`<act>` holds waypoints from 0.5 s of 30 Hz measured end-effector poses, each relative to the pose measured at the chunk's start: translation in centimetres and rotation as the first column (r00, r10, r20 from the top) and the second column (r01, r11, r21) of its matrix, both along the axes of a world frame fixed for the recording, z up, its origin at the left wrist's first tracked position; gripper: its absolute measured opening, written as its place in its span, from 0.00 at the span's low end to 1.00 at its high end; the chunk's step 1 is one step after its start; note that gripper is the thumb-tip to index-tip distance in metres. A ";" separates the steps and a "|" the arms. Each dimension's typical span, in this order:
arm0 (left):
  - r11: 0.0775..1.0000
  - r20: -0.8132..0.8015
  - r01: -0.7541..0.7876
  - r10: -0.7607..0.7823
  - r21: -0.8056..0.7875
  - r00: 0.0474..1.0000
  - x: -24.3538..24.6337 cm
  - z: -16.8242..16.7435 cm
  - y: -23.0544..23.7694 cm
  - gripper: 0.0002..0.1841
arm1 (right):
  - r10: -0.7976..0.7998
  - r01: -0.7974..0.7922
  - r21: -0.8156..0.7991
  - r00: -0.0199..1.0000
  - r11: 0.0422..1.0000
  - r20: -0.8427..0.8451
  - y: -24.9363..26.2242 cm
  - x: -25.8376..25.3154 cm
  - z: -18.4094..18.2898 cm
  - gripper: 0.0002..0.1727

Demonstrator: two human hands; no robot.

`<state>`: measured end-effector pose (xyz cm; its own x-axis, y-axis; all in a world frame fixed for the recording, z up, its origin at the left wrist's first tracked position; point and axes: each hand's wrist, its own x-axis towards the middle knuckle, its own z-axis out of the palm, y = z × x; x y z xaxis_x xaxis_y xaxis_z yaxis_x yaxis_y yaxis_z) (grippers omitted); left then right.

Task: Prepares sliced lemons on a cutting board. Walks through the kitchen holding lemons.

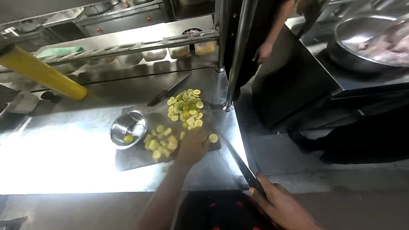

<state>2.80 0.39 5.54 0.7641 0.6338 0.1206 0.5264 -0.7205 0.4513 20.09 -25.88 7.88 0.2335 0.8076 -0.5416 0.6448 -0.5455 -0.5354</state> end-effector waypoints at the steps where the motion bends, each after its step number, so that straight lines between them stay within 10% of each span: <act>1: 0.998 -0.067 0.054 -0.055 -0.006 0.996 1.0 -0.1 0.0 0.16 | -0.008 0.008 0.007 1.000 1.000 0.002 -0.1 0.1 0.1 0.26; 6: 0.977 -0.376 0.140 -0.192 -0.161 0.906 3.9 2.3 0.7 0.17 | -0.038 0.038 -0.003 0.999 0.999 -0.003 -0.9 0.0 0.4 0.27; 15: 0.968 -0.421 0.057 -0.158 -0.244 0.893 4.3 3.4 1.6 0.17 | -0.037 0.036 -0.017 0.999 0.999 -0.036 -1.2 -0.2 -0.9 0.26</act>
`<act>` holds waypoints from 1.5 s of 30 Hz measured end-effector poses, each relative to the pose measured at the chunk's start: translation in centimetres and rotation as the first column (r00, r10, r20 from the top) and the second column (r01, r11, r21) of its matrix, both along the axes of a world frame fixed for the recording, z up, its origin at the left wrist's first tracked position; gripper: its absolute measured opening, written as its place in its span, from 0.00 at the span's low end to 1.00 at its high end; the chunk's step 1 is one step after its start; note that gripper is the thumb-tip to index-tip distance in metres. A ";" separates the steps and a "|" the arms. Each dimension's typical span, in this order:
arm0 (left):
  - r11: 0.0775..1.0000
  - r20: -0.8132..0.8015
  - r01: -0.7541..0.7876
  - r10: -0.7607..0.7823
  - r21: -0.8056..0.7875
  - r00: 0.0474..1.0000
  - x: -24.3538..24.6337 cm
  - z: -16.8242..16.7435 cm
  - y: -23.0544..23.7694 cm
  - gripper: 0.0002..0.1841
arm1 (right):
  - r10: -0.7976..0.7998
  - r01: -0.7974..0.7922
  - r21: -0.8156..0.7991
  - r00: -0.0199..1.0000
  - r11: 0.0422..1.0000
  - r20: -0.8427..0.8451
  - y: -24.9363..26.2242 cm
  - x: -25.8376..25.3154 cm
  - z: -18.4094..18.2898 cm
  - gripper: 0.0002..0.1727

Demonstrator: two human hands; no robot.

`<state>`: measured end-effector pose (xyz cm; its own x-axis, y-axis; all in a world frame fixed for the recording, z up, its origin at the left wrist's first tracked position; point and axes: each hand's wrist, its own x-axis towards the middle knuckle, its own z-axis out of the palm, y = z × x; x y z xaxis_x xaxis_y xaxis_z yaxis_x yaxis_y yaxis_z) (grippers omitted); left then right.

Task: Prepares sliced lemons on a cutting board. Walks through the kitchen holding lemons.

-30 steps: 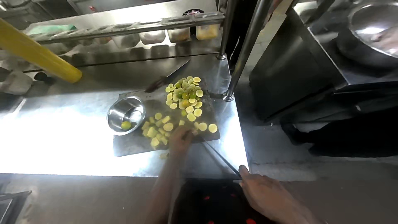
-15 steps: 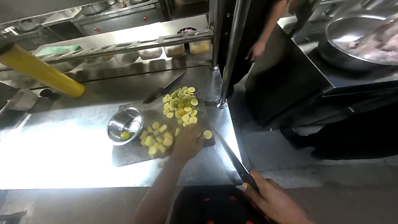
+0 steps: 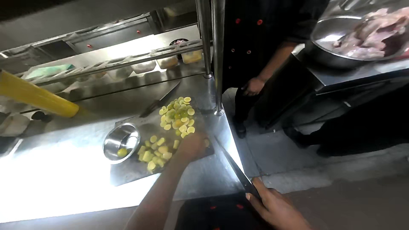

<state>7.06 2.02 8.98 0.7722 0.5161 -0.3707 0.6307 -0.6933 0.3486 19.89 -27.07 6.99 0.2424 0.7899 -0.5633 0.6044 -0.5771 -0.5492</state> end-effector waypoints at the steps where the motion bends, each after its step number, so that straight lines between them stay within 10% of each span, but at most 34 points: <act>1: 1.000 0.001 0.008 -0.008 0.017 1.000 0.0 -0.1 0.1 0.17 | 0.003 -0.003 0.001 1.000 1.000 -0.001 0.1 0.1 0.0 0.26; 15: 0.927 -0.053 0.194 -0.187 0.322 0.981 0.4 -0.2 -0.9 0.17 | 0.019 -0.019 0.058 1.000 0.998 -0.004 0.2 0.1 0.3 0.26; 25: 0.865 0.192 0.143 -0.263 0.481 0.946 -0.4 -3.2 0.0 0.13 | 0.020 -0.020 0.067 1.000 0.998 0.014 0.3 -0.1 0.2 0.27; 34: 0.999 0.257 0.014 -0.024 0.043 0.966 -2.2 -2.4 2.5 0.19 | -0.007 0.006 0.049 1.000 0.999 0.005 0.6 -0.6 0.6 0.29; 45: 0.978 0.399 0.030 -0.111 0.204 0.910 -2.3 -4.8 2.2 0.19 | -0.051 0.051 0.035 0.999 0.998 -0.018 0.9 -1.0 0.6 0.27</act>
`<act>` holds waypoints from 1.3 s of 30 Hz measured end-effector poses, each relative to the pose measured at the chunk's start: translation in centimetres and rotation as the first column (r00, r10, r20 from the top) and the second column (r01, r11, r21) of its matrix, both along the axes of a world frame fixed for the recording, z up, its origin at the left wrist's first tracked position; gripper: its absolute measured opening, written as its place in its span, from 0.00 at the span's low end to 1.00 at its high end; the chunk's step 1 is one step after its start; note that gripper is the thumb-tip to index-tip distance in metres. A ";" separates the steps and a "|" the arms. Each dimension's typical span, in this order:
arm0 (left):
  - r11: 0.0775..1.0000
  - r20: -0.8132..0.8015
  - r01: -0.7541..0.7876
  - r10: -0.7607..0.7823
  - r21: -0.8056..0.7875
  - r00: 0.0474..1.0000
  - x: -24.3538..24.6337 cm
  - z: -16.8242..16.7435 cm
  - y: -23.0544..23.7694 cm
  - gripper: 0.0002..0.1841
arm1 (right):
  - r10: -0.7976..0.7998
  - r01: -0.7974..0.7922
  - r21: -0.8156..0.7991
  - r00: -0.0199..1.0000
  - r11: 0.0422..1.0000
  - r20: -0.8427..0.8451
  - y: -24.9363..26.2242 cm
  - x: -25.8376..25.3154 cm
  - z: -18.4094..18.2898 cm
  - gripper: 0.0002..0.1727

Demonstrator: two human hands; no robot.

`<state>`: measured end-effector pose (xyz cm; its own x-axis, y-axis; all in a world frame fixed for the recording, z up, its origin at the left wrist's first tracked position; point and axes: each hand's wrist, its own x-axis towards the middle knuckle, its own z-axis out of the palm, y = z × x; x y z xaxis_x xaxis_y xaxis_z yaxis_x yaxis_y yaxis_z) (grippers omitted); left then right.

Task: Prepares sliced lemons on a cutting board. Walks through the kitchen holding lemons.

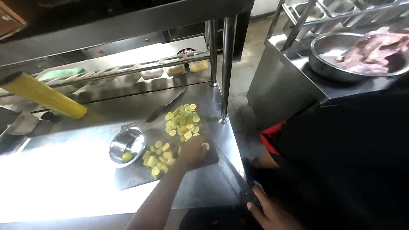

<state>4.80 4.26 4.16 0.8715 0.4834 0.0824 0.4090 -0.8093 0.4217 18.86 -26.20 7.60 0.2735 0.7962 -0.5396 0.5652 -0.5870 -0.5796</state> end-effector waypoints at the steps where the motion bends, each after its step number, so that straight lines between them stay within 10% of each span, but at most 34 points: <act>1: 1.000 0.042 0.011 -0.012 0.030 0.999 0.0 -0.3 0.0 0.19 | -0.001 0.001 0.005 1.000 1.000 0.004 0.0 0.0 0.1 0.27; 11: 0.974 0.103 0.005 -0.028 0.225 0.994 0.1 -0.6 -0.4 0.15 | 0.032 -0.032 -0.011 0.998 0.999 0.049 0.5 0.2 0.4 0.27; 26: 0.996 -0.119 0.004 0.007 0.093 0.993 -1.3 1.4 0.7 0.17 | -0.079 0.079 0.040 0.997 0.996 0.015 2.8 1.5 0.4 0.23; 34: 0.828 -0.057 -0.523 0.523 -0.201 0.850 -4.5 5.5 2.6 0.14 | -0.105 0.103 0.063 0.994 0.993 0.026 2.7 1.8 0.2 0.24; 39: 0.716 -0.430 -0.698 0.626 -0.016 0.651 -9.4 9.4 3.7 0.17 | -0.117 0.116 0.056 0.993 0.992 0.010 2.6 1.6 0.0 0.24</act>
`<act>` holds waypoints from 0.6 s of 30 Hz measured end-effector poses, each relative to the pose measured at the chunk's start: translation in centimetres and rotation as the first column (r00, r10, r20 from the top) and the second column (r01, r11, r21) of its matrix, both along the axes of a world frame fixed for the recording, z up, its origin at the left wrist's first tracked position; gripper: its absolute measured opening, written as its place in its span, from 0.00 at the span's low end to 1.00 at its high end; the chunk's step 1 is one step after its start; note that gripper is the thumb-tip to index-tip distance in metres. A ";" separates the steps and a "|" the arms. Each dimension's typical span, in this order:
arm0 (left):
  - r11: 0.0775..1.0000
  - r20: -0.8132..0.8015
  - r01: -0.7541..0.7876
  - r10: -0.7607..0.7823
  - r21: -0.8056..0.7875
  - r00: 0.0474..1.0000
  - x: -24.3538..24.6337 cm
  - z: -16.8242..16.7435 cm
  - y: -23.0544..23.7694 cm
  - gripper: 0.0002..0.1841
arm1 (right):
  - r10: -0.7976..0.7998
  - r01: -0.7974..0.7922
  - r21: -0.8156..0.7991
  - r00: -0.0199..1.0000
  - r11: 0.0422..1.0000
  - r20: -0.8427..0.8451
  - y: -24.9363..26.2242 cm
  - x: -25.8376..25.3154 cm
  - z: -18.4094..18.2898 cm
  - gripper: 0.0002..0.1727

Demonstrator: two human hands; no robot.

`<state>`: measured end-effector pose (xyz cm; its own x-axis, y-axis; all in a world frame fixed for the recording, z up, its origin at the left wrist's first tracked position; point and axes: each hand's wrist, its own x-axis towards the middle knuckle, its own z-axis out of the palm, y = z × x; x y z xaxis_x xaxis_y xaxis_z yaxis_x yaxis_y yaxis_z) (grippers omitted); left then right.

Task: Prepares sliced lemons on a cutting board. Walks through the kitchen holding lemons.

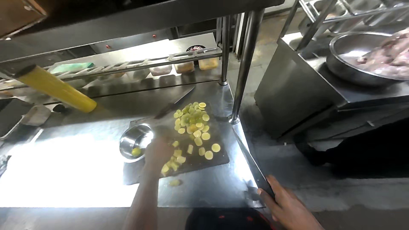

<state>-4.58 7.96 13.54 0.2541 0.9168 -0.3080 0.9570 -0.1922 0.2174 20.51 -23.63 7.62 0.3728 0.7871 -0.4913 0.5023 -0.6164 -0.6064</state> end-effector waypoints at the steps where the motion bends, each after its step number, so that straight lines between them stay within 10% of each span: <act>1: 1.000 -0.060 -0.016 0.016 -0.005 0.998 -0.8 0.4 0.1 0.18 | 0.004 -0.004 -0.004 1.000 1.000 -0.007 0.0 0.0 0.0 0.24; 10: 0.961 0.022 -0.061 0.057 0.269 0.998 -3.1 -0.3 0.0 0.25 | 0.083 -0.083 0.037 0.997 0.996 0.009 1.7 -0.2 -0.6 0.25; 18: 0.691 -0.003 0.596 -0.652 0.410 0.758 0.1 -8.4 -2.3 0.13 | 0.105 -0.107 0.135 0.994 0.985 0.020 1.3 0.1 -0.8 0.27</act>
<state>-4.48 5.62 5.13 0.8208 0.5634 0.0939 0.5529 -0.8250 0.1168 20.63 -22.29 6.87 0.2894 0.8816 -0.3729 0.5690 -0.4717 -0.6736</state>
